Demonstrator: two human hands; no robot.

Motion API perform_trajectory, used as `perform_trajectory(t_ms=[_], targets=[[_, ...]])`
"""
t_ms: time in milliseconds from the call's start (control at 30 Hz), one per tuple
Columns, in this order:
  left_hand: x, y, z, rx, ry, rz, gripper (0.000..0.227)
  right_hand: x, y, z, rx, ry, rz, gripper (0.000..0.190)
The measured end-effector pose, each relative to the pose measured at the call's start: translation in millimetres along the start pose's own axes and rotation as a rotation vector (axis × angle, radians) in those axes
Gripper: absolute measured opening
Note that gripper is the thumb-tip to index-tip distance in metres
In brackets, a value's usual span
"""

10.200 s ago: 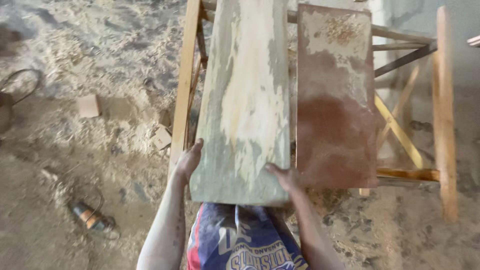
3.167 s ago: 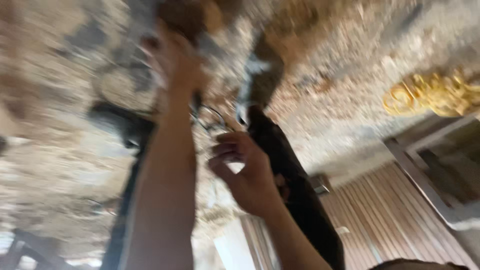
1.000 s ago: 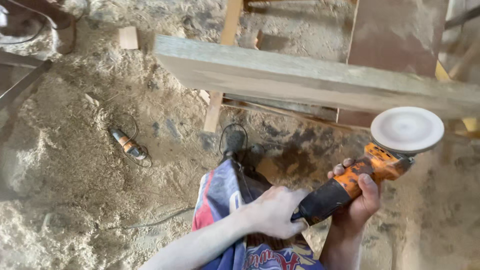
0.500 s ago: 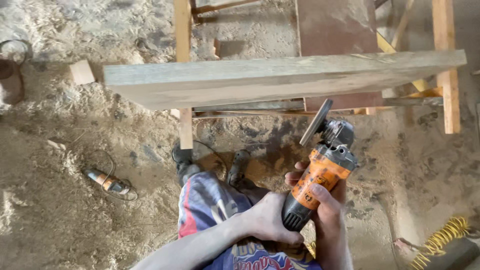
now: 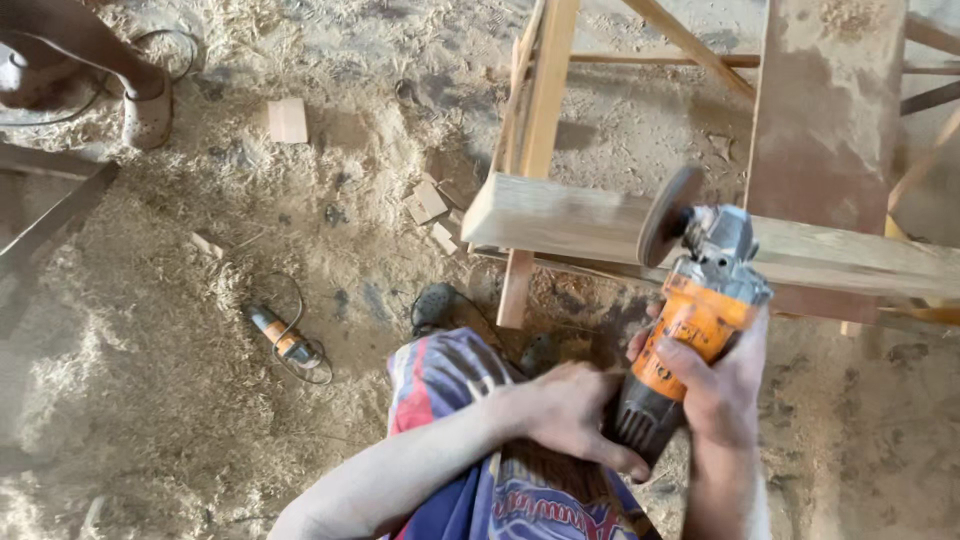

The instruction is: The person positions a wooden plank on a workbench and uses an angle grinder with a sanding disc to smooth the plank's surface. They flip the plank to sand the other side and continue grinding along the edges and face.

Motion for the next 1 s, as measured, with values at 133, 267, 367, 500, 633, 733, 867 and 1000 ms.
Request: perform_trajectory(t_ms=[133, 267, 367, 500, 633, 733, 867, 1000], targets=[[34, 80, 32, 0.143, -0.042, -0.151, 0.057, -17, -30, 32, 0.368, 0.023, -0.121, 0.107], [68, 176, 90, -0.418, 0.312, -0.681, 0.059, -19, -48, 44, 0.874, -0.062, -0.163, 0.112], [52, 202, 99, -0.590, 0.069, -0.868, 0.099, -40, -68, 35, 1.022, -0.117, -0.093, 0.113], [26, 199, 129, -0.402, -0.005, -0.754, 0.077, -58, -84, 19, 1.056, -0.281, -0.043, 0.110], [28, 196, 138, -0.294, -0.050, -0.777, 0.054, -70, -102, 21, 1.185, -0.283, 0.029, 0.109], [34, 189, 142, -0.188, 0.020, -0.814, 0.034, -64, -115, 27, 1.200, -0.168, 0.133, 0.102], [35, 201, 121, -0.264, -0.091, -0.834, 0.041, -63, -107, 26, 1.251, -0.252, 0.098, 0.098], [39, 197, 118, -0.269, -0.018, -0.787, 0.046, -54, -64, 30, 1.315, -0.426, -0.069, 0.095]])
Point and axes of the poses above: each hand's wrist, its own x-axis away from the middle knuckle, its own y-axis out of the back of the hand, z = x × y, the point moved 8 cm from there along -x, towards the middle knuckle, and after that the axes turned 15 degrees about -y, right-handed, at the moved point
